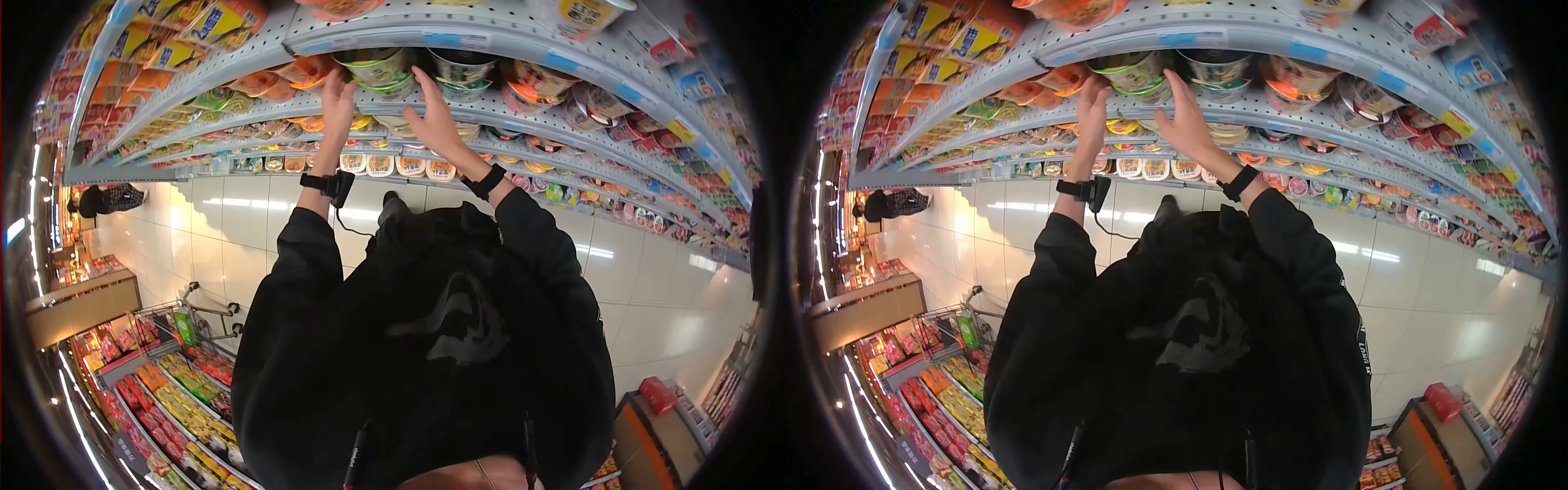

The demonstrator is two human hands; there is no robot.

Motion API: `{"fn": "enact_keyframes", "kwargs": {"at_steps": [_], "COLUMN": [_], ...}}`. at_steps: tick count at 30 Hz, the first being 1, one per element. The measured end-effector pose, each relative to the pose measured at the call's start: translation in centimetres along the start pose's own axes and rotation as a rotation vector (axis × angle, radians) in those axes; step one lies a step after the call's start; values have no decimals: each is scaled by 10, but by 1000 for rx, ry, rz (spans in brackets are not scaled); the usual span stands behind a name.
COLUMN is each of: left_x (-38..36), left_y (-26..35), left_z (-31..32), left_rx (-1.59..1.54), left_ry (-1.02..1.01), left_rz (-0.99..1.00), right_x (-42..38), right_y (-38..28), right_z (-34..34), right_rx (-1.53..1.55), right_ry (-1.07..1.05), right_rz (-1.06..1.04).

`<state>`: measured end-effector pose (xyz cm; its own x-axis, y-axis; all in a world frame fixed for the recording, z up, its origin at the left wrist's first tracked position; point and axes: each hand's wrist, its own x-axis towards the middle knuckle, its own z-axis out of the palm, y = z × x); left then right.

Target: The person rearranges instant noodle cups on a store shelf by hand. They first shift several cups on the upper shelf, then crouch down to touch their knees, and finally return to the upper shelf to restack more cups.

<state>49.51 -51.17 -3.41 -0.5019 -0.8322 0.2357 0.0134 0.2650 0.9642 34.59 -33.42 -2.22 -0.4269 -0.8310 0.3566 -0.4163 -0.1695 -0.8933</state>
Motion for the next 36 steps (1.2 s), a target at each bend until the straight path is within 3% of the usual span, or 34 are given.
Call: {"fn": "enact_keyframes", "kwargs": {"at_steps": [2,4,7,19,25,27,36], "left_x": [-2,3,6,13,17,18,23], "left_y": [21,17,10,7,4,1,-16], "left_z": [11,14,10,-11,-19,-21,-20], "left_rx": [-67,-157,-193,-192,-365,-376,-297], "left_ry": [-2,42,-21,-209,-350,-340,-350], "left_rz": [-64,38,56,-3,-54,-113,-48], "right_x": [12,23,31,36,29,22,22], "right_y": [12,20,21,13,16,16,20], "right_z": [11,20,29,48,59,61,42], "right_rx": [-85,-142,-71,-110,-8,-39,73], "right_ry": [37,80,102,241,269,256,122], "right_rz": [-13,-25,98,162,216,239,247]}}
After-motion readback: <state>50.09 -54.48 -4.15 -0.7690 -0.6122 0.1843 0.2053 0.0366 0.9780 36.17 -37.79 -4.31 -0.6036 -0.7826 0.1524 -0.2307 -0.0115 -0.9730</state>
